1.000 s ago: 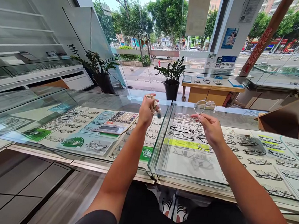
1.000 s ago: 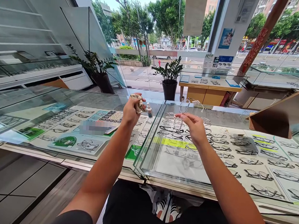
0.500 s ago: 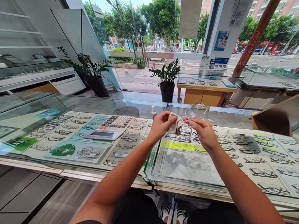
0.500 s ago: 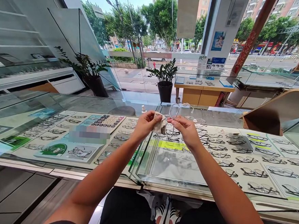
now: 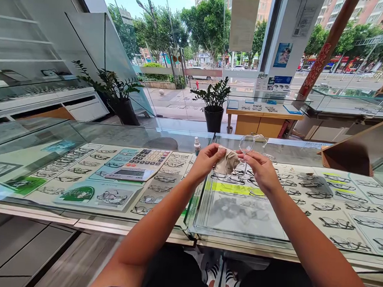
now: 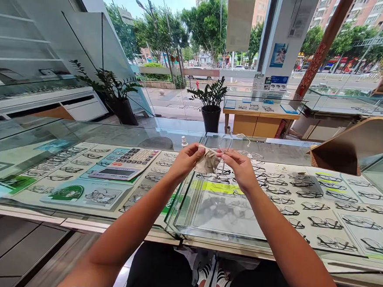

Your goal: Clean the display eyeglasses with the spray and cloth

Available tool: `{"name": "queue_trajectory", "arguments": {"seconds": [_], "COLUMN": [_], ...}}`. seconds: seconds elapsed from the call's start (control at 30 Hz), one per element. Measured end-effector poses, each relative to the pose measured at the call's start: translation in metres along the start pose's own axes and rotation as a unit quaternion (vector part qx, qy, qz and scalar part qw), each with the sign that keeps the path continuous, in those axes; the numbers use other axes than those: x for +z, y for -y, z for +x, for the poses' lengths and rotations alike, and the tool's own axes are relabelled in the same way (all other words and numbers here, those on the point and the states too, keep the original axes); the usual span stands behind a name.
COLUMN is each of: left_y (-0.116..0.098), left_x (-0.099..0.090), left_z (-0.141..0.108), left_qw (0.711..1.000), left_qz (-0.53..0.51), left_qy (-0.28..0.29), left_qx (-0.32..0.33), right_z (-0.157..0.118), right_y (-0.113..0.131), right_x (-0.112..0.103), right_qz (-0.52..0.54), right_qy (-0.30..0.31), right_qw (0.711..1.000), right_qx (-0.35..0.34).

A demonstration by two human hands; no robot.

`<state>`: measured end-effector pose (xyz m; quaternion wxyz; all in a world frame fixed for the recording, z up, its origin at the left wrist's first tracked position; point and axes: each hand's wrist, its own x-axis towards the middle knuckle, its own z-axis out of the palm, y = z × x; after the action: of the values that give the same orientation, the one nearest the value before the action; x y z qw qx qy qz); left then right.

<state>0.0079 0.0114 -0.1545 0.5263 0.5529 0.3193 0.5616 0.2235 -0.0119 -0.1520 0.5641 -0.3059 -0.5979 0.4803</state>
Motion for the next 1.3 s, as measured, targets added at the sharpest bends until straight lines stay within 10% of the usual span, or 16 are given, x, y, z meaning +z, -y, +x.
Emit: {"name": "queue_trajectory", "arguments": {"seconds": [0.33, 1.3], "left_y": [-0.005, 0.006], "left_x": [0.005, 0.026], "left_z": [-0.008, -0.023], "left_qw": [0.993, 0.980], "left_qz": [-0.023, -0.065], "left_qy": [0.108, 0.143], "left_qx": [-0.033, -0.121], "right_z": [-0.001, -0.005], "right_y": [-0.003, -0.005], "right_x": [0.002, 0.008], "right_qz": [0.001, 0.066], "right_qy": [-0.012, 0.005], "right_qw": [1.000, 0.998], "right_qx": [0.005, 0.023]}}
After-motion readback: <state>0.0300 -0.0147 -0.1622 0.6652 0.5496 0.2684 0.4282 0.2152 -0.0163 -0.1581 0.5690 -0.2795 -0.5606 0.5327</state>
